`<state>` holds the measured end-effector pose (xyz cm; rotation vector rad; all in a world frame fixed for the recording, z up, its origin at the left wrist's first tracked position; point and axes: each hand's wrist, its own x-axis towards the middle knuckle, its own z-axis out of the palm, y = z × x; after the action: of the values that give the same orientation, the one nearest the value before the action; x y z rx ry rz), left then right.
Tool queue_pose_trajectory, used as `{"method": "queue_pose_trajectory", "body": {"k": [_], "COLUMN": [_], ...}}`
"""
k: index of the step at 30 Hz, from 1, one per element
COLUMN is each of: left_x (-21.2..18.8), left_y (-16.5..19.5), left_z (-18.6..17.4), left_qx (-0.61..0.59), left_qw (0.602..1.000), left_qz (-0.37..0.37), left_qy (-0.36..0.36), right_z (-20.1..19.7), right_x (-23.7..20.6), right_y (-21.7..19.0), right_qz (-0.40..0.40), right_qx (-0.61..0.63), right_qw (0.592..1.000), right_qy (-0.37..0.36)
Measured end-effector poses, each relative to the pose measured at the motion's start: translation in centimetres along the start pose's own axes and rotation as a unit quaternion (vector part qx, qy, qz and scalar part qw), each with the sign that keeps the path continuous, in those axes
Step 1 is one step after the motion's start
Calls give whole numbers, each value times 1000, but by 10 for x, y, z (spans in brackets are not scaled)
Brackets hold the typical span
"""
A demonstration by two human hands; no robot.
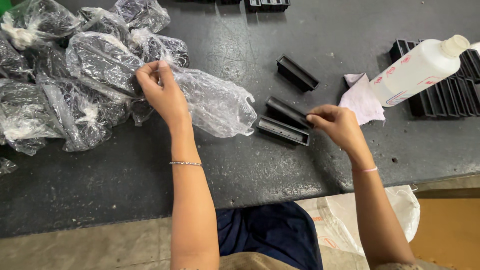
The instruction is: The person repeatedly picks up plastic-wrapped black rectangular parts from a pile, unwraps them by hand, and places the unwrapped parts into a row on the table. The person also discards the plastic wrap and occasionally adjusts the arrangement of the unwrapped parts.
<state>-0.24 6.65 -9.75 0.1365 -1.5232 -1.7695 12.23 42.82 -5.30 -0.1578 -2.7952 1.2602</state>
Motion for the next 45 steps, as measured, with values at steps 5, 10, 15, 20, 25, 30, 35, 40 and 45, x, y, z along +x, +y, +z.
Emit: {"method": "queue_pose_trajectory", "body": {"k": [5,10,15,20,25,30,35,40,45], "left_x": [-13,-55,-92,-116,-176,-244,-271,-253,-256], "left_y": [15,34,41,60,95,136,147,142,126], "left_z": [16,38,49,45,82,117,140,138,135], "left_qx": [-85,-79,-160,-105,-76,-62,-119,-215,-269], "left_qw": [993,974,915,856,721,555,586,706,758], "left_qz": [-64,-109,-216,-190,-252,-242,-142,-181,-220], "left_qy": [-57,-182,-300,-469,-641,-794,-789,-650,-552], "right_z": [0,44,59,27,-27,-86,-180,-256,-232], "right_x": [-45,-89,-100,-119,-155,-204,-256,-287,-300], "right_y": [-48,-91,-81,-48,-14,42,166,320,457], "right_qz": [-137,-319,-183,-156,-289,-275,-136,23,203], "right_qx": [33,-88,28,291,145,-35,77,3,-121], "right_qw": [984,937,982,943,932,939,944,854,854], "right_qy": [112,110,-29,41,162,205,291,520,464]}}
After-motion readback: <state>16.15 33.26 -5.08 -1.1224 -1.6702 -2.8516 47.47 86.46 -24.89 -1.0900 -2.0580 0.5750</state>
